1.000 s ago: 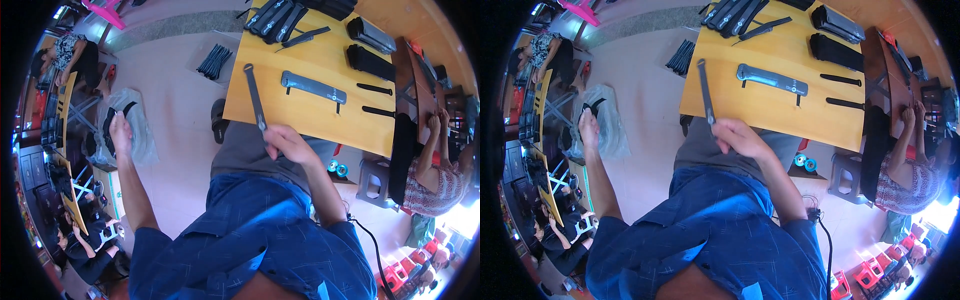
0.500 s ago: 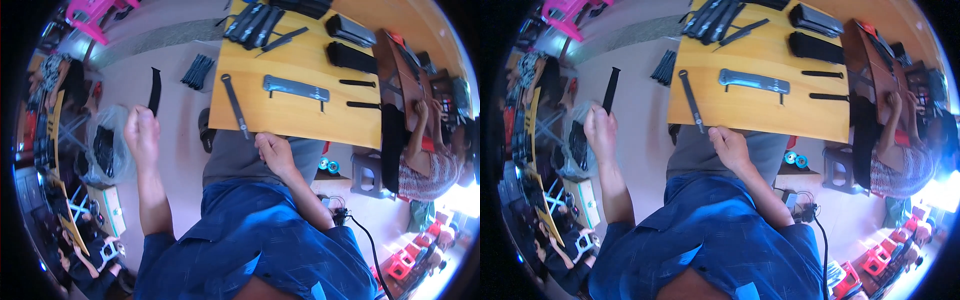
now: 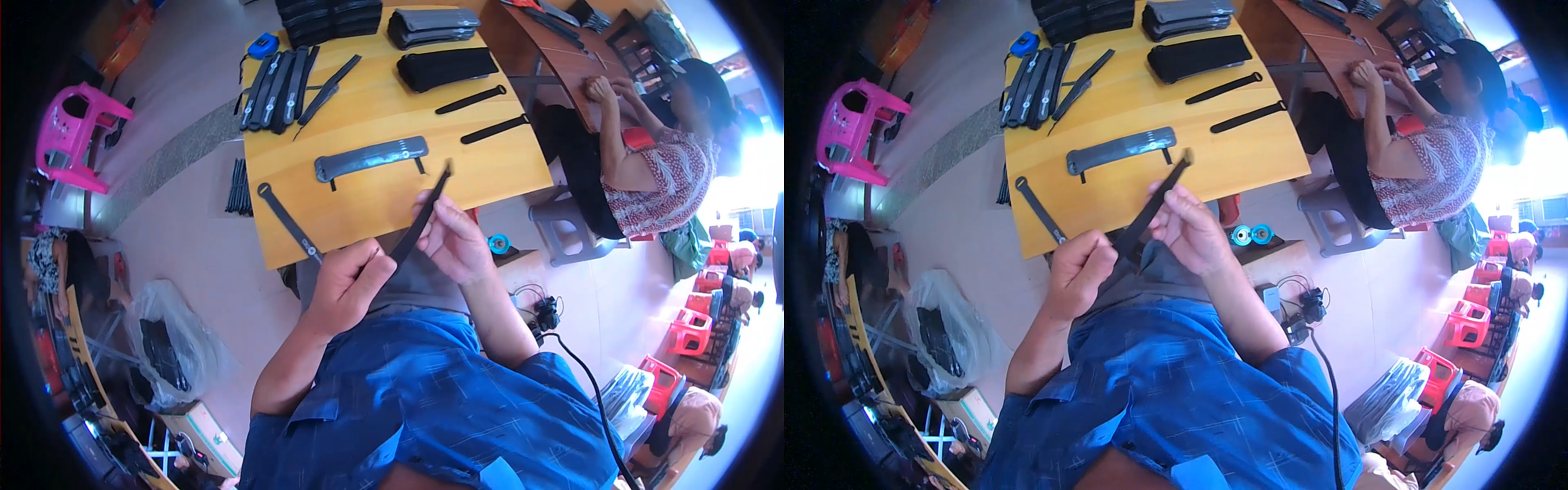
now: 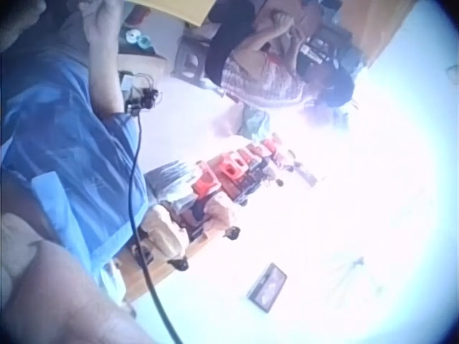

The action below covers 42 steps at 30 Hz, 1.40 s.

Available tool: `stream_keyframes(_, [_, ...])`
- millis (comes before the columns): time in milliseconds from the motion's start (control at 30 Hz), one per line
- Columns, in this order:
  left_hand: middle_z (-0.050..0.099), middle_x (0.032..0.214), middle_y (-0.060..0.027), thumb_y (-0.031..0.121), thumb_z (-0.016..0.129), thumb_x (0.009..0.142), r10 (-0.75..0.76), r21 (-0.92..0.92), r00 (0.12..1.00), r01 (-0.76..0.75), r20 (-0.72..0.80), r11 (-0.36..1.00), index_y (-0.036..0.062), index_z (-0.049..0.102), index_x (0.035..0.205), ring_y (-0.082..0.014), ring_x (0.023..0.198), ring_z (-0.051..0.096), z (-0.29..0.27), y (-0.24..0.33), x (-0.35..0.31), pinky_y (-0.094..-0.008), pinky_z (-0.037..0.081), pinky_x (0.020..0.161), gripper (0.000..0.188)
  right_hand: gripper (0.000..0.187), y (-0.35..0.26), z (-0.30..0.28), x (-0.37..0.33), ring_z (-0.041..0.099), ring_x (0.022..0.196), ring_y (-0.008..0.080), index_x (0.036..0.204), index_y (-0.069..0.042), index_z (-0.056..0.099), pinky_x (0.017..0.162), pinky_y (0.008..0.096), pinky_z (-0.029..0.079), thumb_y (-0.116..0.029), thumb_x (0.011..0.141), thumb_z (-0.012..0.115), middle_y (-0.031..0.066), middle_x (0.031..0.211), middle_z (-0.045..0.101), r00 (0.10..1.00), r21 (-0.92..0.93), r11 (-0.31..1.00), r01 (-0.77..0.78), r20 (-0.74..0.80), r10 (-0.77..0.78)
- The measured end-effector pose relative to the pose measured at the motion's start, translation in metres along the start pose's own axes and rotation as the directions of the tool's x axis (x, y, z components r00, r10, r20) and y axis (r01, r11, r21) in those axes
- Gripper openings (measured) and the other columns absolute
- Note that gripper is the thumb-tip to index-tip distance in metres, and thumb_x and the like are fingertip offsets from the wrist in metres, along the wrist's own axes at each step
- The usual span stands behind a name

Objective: Inspecting, clearing small holes, and sorting plastic hardware strips at a workbench.

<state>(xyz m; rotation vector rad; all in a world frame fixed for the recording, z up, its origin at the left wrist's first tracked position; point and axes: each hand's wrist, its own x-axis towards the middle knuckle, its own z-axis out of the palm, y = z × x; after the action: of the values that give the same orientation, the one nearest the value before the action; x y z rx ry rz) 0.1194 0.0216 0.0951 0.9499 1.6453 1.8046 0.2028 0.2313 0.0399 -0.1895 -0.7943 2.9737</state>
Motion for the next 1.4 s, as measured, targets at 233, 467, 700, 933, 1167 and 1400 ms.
stream_keyframes(233, [0.045, 0.060, -0.0054, 0.020, 0.064, 0.103, -0.124, 0.108, 0.990, 0.132, -0.070, 0.985, 0.0002, 0.051, 0.074, -0.0140, 0.057, 0.043, 0.048, -0.055, 0.064, -0.0339, 0.038, 0.055, 0.038, 0.017, -0.054, -0.050, -0.014, 0.068, 0.072, 0.0094, 0.109, -0.008, 0.067, 0.063, 0.0238, 0.054, -0.025, 0.103, 0.067, 0.0016, 0.087, 0.071, 0.844, -0.523, 0.850, 0.065, -0.425, -0.326])
stream_keyframes(467, [0.063, 0.072, -0.0213, 0.032, 0.063, 0.101, -0.060, 0.500, 0.990, -0.010, 0.124, 0.866, -0.0007, 0.065, 0.082, -0.0366, 0.066, 0.062, 0.098, -0.091, 0.146, -0.0466, 0.050, 0.065, 0.037, 0.059, -0.095, -0.093, -0.022, 0.070, 0.085, 0.0201, 0.146, 0.002, 0.047, 0.072, 0.0300, 0.056, -0.018, 0.097, 0.071, 0.0136, 0.113, 0.068, 0.525, -0.941, 0.287, -0.177, -0.337, -0.782])
stream_keyframes(700, [0.073, 0.087, -0.0226, 0.037, 0.063, 0.097, -0.153, 0.722, 0.986, 0.057, 0.068, 0.690, 0.0038, 0.075, 0.088, -0.0438, 0.084, 0.071, 0.115, -0.111, 0.197, -0.0538, 0.056, 0.077, 0.036, 0.056, -0.090, -0.103, -0.014, 0.052, 0.134, 0.0418, 0.145, 0.002, 0.053, 0.113, 0.0499, 0.041, -0.020, 0.097, 0.068, 0.0249, 0.145, 0.055, 0.724, -0.780, -0.543, -0.311, 0.175, -0.667])
stream_keyframes(933, [0.073, 0.083, -0.0205, 0.040, 0.063, 0.097, -0.148, 0.747, 0.988, 0.074, 0.033, 0.661, 0.0055, 0.073, 0.093, -0.0428, 0.083, 0.071, 0.114, -0.099, 0.189, -0.0538, 0.055, 0.075, 0.036, 0.057, -0.110, -0.135, 0.004, 0.038, 0.152, 0.0362, 0.150, -0.004, 0.051, 0.119, 0.0619, 0.031, -0.037, 0.104, 0.057, 0.0163, 0.158, 0.048, 0.782, -0.696, -0.590, -0.409, 0.066, -0.620])
stream_keyframes(1167, [0.069, 0.075, -0.0162, 0.032, 0.074, 0.092, -0.126, 0.665, 0.992, 0.103, -0.013, 0.740, 0.0064, 0.070, 0.093, -0.0372, 0.071, 0.069, 0.026, -0.046, 0.078, -0.0451, 0.053, 0.063, 0.026, 0.056, -0.114, -0.140, 0.016, 0.036, 0.153, 0.0369, 0.151, -0.005, 0.050, 0.119, 0.0638, 0.029, -0.036, 0.105, 0.058, 0.0162, 0.161, 0.046, 0.793, -0.714, -0.593, -0.373, 0.087, -0.603])
stream_keyframes(1400, [0.072, 0.079, -0.0105, 0.023, 0.089, 0.080, 0.082, 0.828, 0.969, 0.153, -0.232, 0.540, 0.0132, 0.069, 0.128, -0.0271, 0.067, 0.071, -0.047, -0.041, -0.047, -0.0371, 0.054, 0.060, 0.053, 0.042, -0.094, -0.090, 0.011, 0.044, 0.146, 0.0385, 0.143, -0.002, 0.057, 0.121, 0.0471, 0.033, -0.019, 0.105, 0.059, 0.0190, 0.153, 0.054, 0.703, -0.829, -0.552, -0.095, 0.336, -0.627])
